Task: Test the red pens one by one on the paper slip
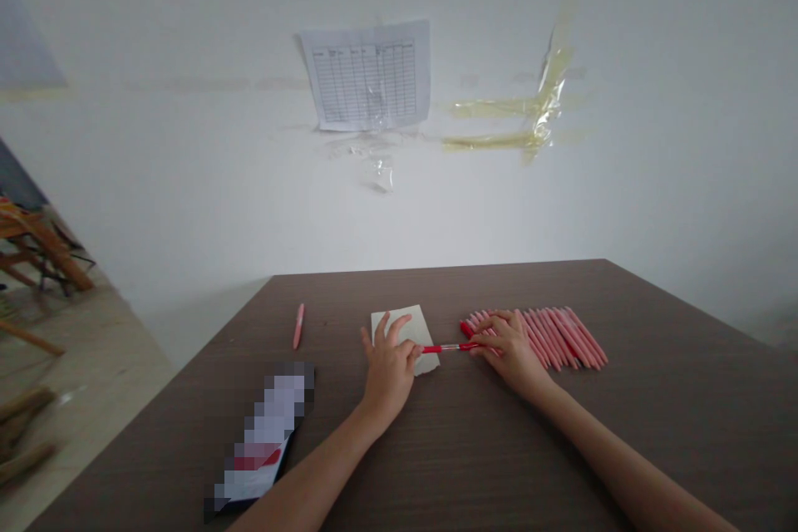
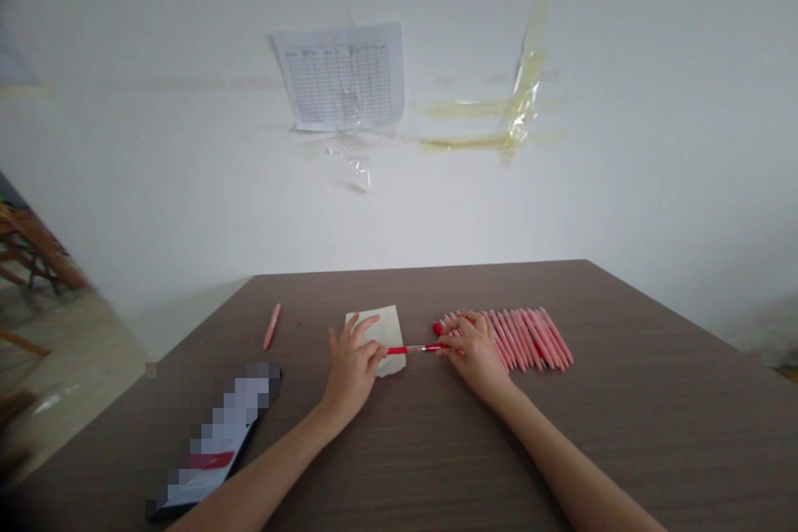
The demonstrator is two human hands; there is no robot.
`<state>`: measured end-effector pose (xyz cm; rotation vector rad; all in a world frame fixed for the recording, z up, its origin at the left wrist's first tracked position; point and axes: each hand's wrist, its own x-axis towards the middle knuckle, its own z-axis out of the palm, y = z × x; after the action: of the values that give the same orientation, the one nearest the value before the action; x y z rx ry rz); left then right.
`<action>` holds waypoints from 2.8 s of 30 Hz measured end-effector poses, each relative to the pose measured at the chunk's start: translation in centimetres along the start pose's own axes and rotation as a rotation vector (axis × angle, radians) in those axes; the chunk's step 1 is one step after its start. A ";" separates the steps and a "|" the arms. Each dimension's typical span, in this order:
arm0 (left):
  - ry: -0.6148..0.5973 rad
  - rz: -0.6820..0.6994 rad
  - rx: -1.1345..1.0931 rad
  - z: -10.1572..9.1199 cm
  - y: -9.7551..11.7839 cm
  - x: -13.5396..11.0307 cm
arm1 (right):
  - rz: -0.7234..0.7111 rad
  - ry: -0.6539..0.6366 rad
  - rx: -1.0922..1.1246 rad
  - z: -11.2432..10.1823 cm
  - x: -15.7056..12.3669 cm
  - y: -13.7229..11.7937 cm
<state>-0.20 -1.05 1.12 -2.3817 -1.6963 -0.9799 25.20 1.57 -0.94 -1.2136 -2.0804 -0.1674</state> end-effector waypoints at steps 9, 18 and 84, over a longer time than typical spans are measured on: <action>0.049 0.022 0.021 0.0 0.0 -0.1 | -0.020 0.042 -0.014 0.1 -0.2 0.5; 0.048 0.004 0.028 0.1 -0.1 -0.1 | -0.040 0.072 -0.004 0.2 -0.1 0.4; 0.056 -0.012 -0.057 0.6 -0.4 -0.1 | 0.022 0.082 -0.015 0.2 -0.2 1.6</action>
<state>-0.26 -0.74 0.44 -2.3575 -1.6881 -1.0998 26.41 2.38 -1.61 -1.2181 -1.9980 -0.2194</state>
